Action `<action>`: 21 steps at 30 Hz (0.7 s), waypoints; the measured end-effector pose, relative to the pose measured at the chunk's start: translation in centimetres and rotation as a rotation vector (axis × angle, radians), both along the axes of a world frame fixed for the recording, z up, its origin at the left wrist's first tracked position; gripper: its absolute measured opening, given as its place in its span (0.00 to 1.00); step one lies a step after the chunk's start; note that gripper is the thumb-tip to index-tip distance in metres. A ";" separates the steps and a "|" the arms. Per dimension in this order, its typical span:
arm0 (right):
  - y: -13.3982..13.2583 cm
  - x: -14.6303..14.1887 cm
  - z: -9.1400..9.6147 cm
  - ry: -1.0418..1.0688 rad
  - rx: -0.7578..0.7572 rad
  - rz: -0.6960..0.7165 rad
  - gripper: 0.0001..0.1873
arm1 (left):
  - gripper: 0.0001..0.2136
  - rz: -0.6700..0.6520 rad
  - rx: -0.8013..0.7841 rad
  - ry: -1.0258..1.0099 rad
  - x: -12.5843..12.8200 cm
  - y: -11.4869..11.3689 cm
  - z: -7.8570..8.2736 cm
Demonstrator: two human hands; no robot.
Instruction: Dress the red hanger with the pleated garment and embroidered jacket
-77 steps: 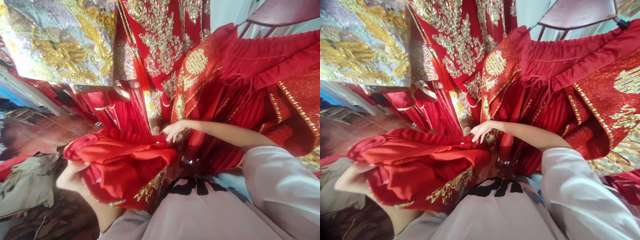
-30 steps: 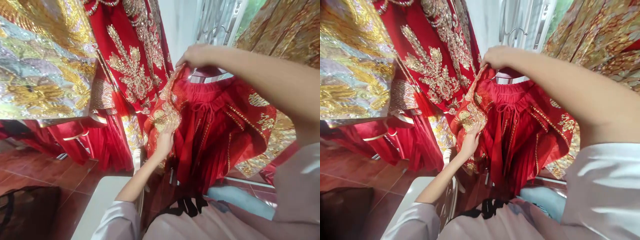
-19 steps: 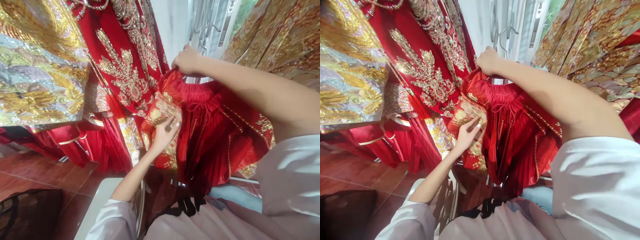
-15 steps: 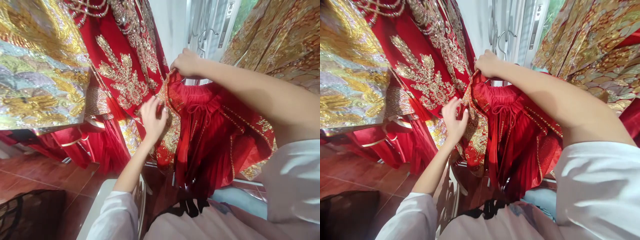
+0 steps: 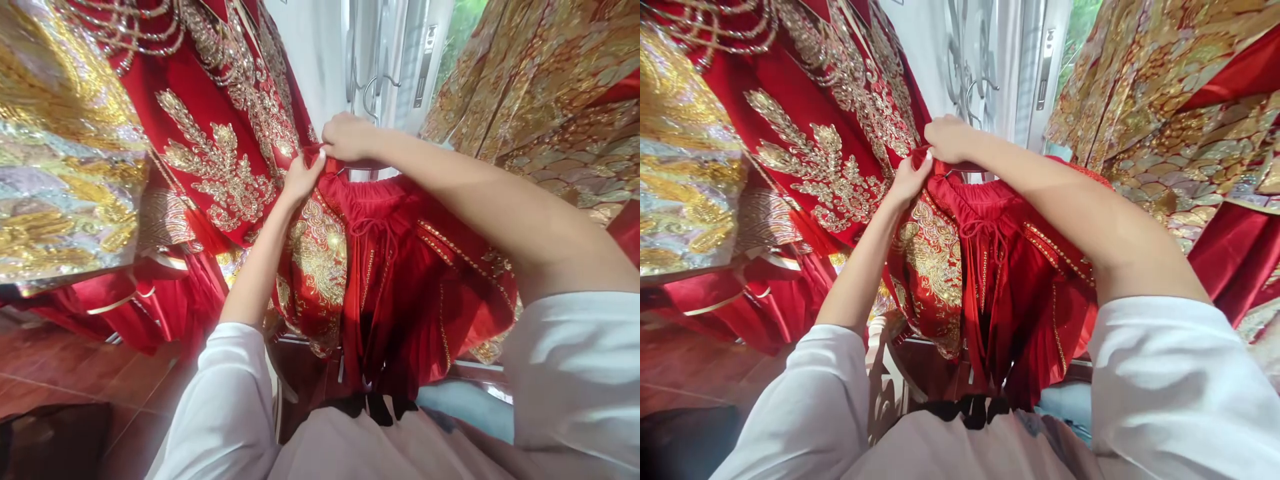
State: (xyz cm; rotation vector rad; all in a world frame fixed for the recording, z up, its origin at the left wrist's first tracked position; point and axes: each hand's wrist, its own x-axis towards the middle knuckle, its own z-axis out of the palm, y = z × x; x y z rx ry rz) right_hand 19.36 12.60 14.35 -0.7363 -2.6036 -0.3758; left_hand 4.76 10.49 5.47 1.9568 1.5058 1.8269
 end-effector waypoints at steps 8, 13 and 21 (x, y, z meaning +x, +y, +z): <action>1.1 11.3 0.1 0.497 0.018 -0.049 0.09 | 0.10 -0.241 -0.255 -0.120 1.3 -0.3 1.0; 4.6 14.6 -0.8 0.413 -0.892 -0.150 0.07 | 0.10 -0.279 -0.630 -0.127 2.4 0.7 2.0; 5.7 12.4 -0.6 0.471 -1.257 -0.119 0.06 | 0.12 -0.212 -0.793 -0.096 2.9 2.2 2.2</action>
